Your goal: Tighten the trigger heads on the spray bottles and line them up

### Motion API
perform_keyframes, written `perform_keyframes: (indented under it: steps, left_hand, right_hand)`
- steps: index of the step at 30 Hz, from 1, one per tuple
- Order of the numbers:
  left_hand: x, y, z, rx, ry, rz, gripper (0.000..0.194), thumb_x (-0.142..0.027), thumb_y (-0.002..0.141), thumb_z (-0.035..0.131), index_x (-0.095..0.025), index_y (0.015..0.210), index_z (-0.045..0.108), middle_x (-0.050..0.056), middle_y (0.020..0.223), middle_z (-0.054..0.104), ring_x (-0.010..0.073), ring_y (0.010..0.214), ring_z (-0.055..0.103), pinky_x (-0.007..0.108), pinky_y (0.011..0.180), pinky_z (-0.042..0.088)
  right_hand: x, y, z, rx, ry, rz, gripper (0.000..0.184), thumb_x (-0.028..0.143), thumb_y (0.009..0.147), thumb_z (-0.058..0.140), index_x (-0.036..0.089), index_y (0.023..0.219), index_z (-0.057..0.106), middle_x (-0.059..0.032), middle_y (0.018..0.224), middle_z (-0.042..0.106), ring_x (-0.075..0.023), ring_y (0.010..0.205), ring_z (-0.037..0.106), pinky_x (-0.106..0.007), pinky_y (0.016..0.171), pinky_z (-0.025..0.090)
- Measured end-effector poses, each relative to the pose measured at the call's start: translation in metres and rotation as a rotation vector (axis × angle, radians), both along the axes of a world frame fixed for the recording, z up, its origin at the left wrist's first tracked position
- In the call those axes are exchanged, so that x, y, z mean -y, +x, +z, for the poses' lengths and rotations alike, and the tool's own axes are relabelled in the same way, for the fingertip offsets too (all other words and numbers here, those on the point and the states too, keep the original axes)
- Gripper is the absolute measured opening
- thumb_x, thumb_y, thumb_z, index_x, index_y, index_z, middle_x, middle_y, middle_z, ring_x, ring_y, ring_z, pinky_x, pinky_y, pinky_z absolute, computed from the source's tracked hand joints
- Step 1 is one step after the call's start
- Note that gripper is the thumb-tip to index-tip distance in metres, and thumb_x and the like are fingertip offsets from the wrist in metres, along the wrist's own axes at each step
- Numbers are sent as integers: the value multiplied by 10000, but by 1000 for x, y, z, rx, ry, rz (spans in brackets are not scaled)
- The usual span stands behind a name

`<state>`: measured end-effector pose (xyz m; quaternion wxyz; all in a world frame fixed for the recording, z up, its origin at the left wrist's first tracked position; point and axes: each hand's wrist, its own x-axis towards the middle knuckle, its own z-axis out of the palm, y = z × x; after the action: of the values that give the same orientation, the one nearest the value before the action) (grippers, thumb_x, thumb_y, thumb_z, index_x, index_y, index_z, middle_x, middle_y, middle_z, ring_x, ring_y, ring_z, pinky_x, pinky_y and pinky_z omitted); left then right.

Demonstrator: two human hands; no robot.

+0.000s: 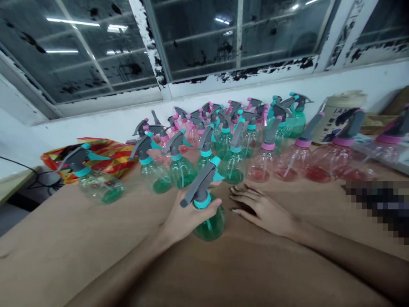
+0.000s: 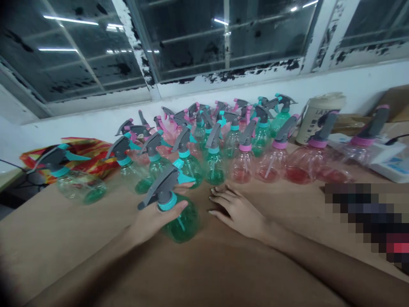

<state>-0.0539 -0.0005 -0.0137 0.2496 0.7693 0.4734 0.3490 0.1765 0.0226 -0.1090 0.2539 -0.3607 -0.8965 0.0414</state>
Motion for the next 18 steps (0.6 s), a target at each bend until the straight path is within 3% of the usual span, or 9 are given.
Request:
perform_keyframes:
  steps: [2,5,10,14,18]
  left_hand:
    - [7,-9,-2,14,8,7,216,-353,835,583,-245,1015,633,36,1087,695,250,1035,632,436,930,482]
    - [13,-34,-1,-33,24,86,181,-385,829,595,-255,944,647,25,1035,713,255,1009,645,448,934,476]
    - [15,-103,3,-124,138,318,295,-504,786,602,-249,925,648,46,985,716,294,993,638,472,924,467]
    - [14,-156,9,-142,178,457,320,-530,756,590,-223,835,632,55,888,696,289,873,645,430,809,505]
    - [-1,-189,5,-69,263,547,331,-548,716,583,-221,752,613,39,749,668,259,783,639,354,713,515]
  right_hand:
    - [0,0,0,0,-7,-2,352,375,931,483,187,1214,575,-72,1244,636,-222,1228,518,-501,1088,345]
    - [0,1,0,13,-9,-9,364,396,930,474,197,1217,576,-64,1267,622,-222,1242,506,-496,1095,338]
    - [1,0,-1,41,9,-30,373,405,925,472,201,1215,590,-64,1283,612,-229,1252,496,-486,1094,343]
    - [5,-7,3,72,16,-58,351,414,922,466,224,1169,628,-68,1277,615,-247,1234,514,-485,1061,387]
    - [12,-27,12,100,1,-96,358,433,913,466,226,1153,632,-70,1274,614,-270,1207,538,-494,1006,442]
